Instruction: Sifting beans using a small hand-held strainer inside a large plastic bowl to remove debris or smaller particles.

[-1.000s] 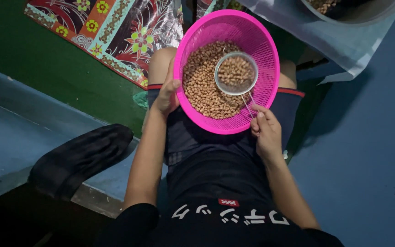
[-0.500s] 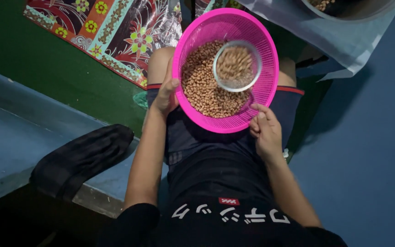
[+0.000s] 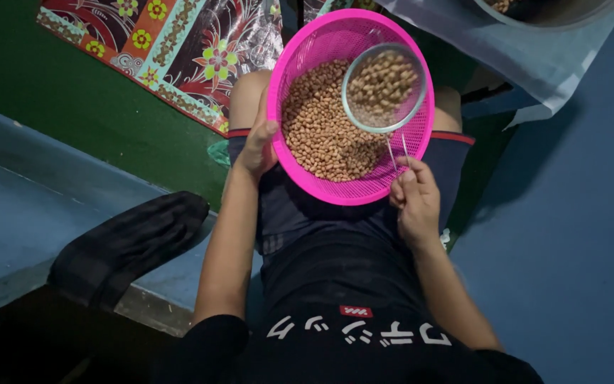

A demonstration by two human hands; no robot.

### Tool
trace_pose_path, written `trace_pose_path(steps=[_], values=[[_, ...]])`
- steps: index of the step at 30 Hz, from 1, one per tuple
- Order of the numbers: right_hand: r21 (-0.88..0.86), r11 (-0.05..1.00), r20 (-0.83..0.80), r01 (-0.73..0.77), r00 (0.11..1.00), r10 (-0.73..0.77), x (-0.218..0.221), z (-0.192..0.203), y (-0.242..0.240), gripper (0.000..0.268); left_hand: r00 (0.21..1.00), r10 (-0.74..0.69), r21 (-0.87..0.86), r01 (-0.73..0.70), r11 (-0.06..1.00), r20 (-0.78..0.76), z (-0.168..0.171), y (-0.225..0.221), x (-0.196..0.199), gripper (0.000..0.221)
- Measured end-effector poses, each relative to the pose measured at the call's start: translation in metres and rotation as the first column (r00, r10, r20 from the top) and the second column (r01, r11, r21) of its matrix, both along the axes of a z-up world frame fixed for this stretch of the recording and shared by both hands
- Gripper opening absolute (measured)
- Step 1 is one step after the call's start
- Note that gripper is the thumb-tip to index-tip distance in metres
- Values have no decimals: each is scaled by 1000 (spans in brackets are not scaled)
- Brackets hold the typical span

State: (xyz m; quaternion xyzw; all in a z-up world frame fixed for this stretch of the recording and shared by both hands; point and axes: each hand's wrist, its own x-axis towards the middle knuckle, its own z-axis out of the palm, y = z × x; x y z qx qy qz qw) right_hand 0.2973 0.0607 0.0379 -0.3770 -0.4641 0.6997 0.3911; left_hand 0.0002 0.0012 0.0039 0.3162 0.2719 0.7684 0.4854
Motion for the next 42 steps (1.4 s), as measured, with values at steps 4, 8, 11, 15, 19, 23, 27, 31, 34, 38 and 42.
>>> trace_pose_path(steps=[4,8,11,15,19,23,27,31,34,38,42], values=[[125,992,18,-16,1000,14,0,12,10,29,1000,0,0,0,1000,10,-8,1,-1,80],[467,877,266,-113,964,-18,9,26,19,33,999,14,-6,-13,1000,40,-11,0,1,81],[684,691,426,-232,897,-120,11,47,23,33,998,20,-15,-19,1000,59,-9,-1,3,82],[807,539,404,-241,891,-206,7,61,29,32,998,34,-16,-33,999,56,-18,3,3,81],[770,597,421,-224,882,-212,12,48,33,32,997,70,-25,-69,997,42,-12,2,5,81],[618,737,570,-274,802,-180,14,44,30,31,996,60,-44,-57,997,64,-16,2,5,83],[479,831,658,-284,742,-125,19,33,30,31,997,42,-42,-39,998,64,-18,1,5,83],[448,824,711,-346,696,-94,15,45,30,32,997,79,-45,-79,996,6,-16,6,8,81],[409,828,756,-384,650,-72,8,56,28,30,997,80,-43,-80,996,-14,-4,5,11,80],[382,837,788,-393,612,-73,3,62,25,31,987,98,-132,-114,985,-127,10,2,16,75],[363,852,814,-378,573,-93,0,66,27,31,933,75,-179,-145,973,-351,22,1,11,79]])
